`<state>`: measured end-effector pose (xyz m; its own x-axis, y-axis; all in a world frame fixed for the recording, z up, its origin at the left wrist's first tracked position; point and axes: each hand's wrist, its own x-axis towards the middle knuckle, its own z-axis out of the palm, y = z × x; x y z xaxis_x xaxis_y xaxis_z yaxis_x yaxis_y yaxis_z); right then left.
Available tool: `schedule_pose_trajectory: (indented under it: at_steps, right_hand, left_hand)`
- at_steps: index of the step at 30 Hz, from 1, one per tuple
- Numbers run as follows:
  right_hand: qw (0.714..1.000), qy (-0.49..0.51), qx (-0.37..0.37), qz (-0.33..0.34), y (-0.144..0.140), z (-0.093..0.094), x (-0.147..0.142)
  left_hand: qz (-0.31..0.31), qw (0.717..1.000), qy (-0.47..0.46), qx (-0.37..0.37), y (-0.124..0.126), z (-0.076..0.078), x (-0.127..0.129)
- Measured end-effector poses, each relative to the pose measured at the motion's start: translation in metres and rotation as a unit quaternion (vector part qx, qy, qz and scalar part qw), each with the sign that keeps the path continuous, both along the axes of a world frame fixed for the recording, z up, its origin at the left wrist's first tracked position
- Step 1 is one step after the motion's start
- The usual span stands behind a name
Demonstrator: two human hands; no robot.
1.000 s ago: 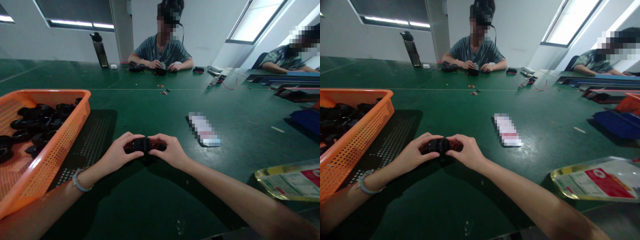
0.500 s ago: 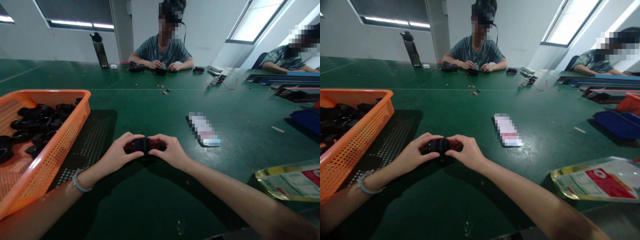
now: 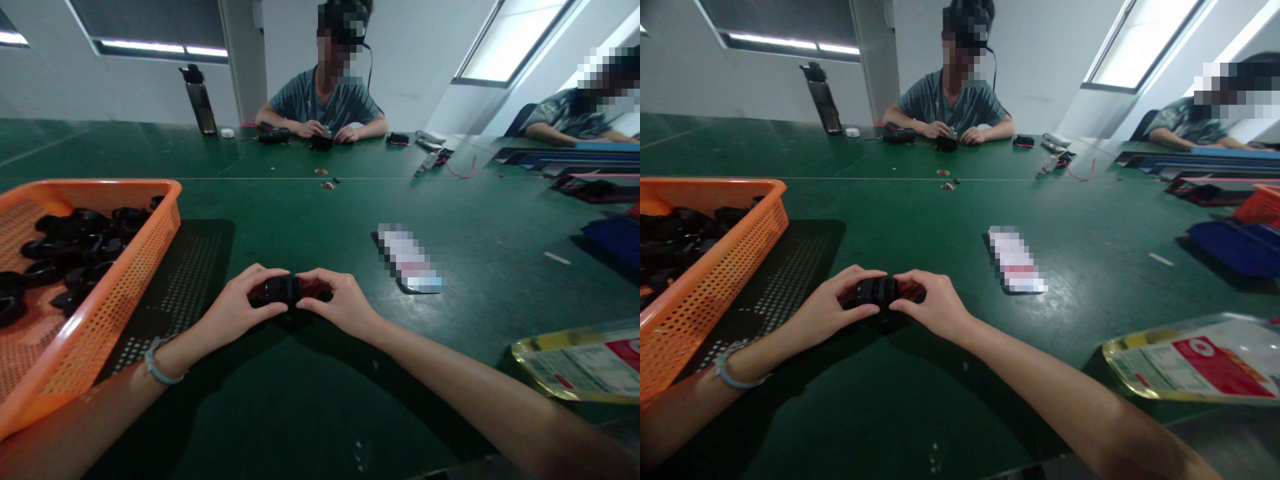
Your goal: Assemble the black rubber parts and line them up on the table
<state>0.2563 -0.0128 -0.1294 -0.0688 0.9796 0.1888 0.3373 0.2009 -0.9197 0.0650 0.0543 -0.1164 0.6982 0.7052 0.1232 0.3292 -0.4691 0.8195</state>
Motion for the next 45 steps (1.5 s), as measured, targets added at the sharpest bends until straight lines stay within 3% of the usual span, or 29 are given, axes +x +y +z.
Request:
schedule_pose_trajectory:
  at_steps: [11,45]
  right_hand:
    - [0.999,-0.033,0.037,-0.013,0.0,-0.0017,0.0018]
    - [1.0,-0.005,0.01,-0.016,0.0037,-0.0006,-0.0004]
  left_hand:
    - [0.003,1.0,0.0,0.003,0.0007,0.0003,0.0003]
    - [0.006,1.0,0.004,0.013,0.0046,-0.0013,0.0007]
